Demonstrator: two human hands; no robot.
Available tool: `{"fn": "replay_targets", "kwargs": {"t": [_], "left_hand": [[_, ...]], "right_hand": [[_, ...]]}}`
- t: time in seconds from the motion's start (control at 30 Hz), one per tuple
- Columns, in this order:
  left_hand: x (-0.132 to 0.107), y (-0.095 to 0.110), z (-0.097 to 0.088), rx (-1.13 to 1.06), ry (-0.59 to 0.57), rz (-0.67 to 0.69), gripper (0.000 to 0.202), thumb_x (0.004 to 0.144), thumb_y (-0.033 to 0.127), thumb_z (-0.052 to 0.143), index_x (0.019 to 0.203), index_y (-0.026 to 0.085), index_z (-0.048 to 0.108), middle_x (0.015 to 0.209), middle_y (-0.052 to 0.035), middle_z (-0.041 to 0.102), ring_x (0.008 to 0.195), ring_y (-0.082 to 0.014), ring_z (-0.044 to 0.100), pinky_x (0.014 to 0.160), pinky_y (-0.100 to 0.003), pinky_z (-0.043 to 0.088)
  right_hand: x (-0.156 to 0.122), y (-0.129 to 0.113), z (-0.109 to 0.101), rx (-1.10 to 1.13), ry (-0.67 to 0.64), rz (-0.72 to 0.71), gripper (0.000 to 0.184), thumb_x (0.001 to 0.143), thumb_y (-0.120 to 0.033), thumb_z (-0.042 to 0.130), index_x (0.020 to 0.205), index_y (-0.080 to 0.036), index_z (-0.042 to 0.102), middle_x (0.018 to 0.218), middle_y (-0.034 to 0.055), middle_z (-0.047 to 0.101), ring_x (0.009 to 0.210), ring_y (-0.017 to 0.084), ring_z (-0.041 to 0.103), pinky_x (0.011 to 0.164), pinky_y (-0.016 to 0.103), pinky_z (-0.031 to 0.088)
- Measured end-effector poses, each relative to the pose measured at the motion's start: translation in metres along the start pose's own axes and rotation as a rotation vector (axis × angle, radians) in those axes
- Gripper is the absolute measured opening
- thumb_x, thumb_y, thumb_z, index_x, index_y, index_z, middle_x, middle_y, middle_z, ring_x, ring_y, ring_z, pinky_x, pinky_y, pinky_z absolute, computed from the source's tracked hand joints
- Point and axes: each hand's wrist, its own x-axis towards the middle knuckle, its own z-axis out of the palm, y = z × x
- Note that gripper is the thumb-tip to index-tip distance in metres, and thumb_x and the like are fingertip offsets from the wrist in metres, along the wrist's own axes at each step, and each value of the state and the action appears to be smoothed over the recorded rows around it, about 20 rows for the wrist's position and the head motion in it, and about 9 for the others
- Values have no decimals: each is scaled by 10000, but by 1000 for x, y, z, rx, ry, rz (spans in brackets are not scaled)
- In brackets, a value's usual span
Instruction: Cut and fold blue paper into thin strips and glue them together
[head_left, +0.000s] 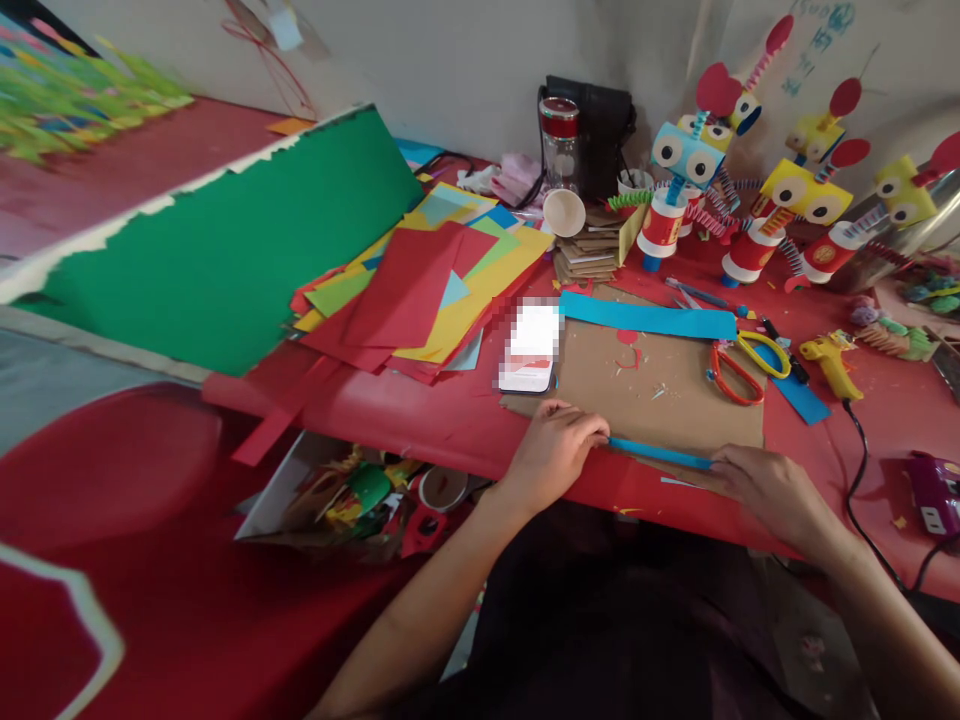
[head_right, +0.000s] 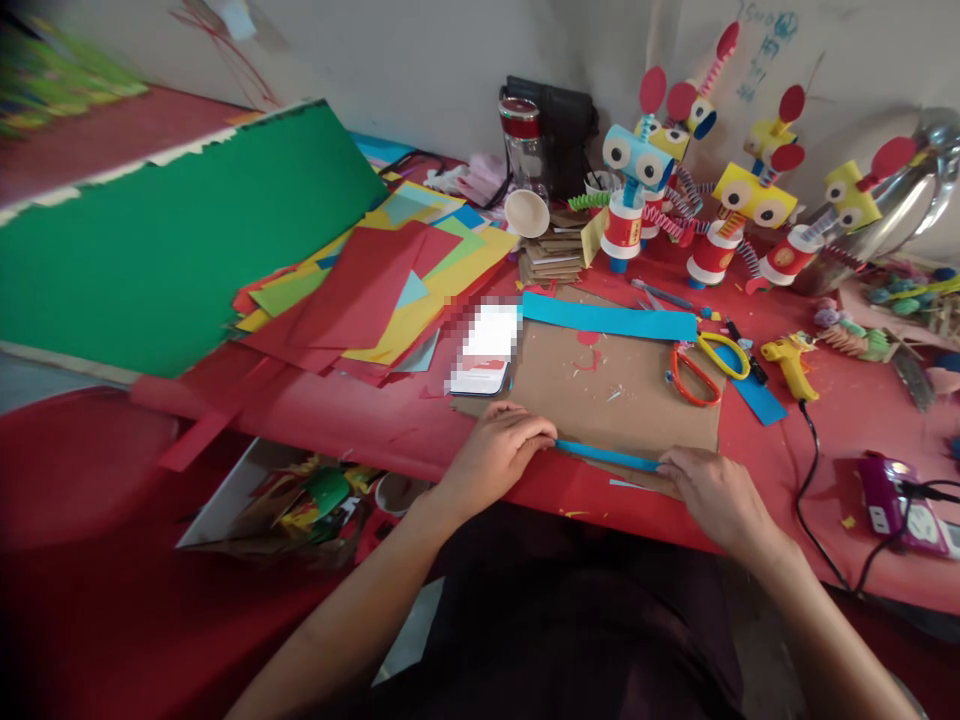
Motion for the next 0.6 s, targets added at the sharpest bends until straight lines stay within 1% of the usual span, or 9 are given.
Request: {"fn": "replay_targets", "kwargs": {"t": [0.13, 0.2, 0.27, 0.3, 0.37, 0.43, 0.5, 0.6], "left_hand": [[3, 9, -2, 132, -35, 31, 143, 959, 162, 532, 901, 213, 653, 807, 10, 738, 827, -191, 659, 968, -424, 406], [7, 19, -1, 166, -65, 45, 115, 963, 205, 549, 945, 212, 662, 863, -5, 738, 892, -207, 654, 1008, -453, 388], [13, 32, 2, 149, -111, 67, 107, 964, 226, 560, 957, 207, 665, 896, -16, 731, 915, -206, 650, 1010, -451, 387], [16, 40, 5, 124, -140, 86, 106, 964, 221, 562, 950, 202, 665, 893, -19, 726, 907, -202, 650, 989, -433, 399], [22, 54, 12, 68, -194, 107, 119, 962, 180, 551, 912, 187, 658, 859, -23, 715, 869, -190, 653, 901, -378, 430], [26, 64, 18, 43, -214, 96, 136, 947, 124, 547, 877, 177, 652, 821, -24, 705, 833, -187, 657, 810, -341, 438], [28, 67, 21, 47, -204, 79, 143, 927, 90, 555, 863, 175, 651, 806, -23, 702, 816, -190, 661, 758, -329, 435], [26, 58, 19, 68, -159, 63, 151, 925, 88, 558, 852, 183, 651, 795, -15, 704, 806, -191, 664, 732, -326, 434]], "right_hand": [[-1, 6, 1, -54, 54, 32, 254, 948, -243, 447, 799, -247, 652, 725, 21, 734, 613, 188, 688, 513, 258, 401], [0, 6, 1, -46, 63, 49, 252, 949, -254, 444, 807, -247, 652, 737, 25, 737, 634, 193, 694, 521, 255, 400], [1, 2, 0, 3, 47, 45, 262, 959, -266, 433, 815, -246, 652, 736, 22, 733, 641, 186, 691, 544, 252, 410], [1, -1, 0, 31, 34, 37, 270, 966, -271, 427, 817, -245, 650, 737, 21, 730, 643, 181, 686, 555, 251, 414], [2, -9, 0, 67, 20, 22, 281, 976, -278, 418, 816, -240, 646, 740, 22, 722, 647, 176, 677, 566, 252, 413], [2, -14, 0, 76, 28, 7, 275, 977, -283, 423, 829, -237, 651, 746, 25, 717, 660, 177, 673, 564, 253, 407], [1, -14, 1, 87, 41, -19, 267, 974, -275, 426, 859, -239, 665, 759, 27, 719, 671, 175, 675, 566, 251, 412], [-4, 0, -1, 67, 65, -55, 298, 975, -277, 409, 829, -242, 667, 721, 24, 716, 619, 169, 667, 535, 251, 405]]}}
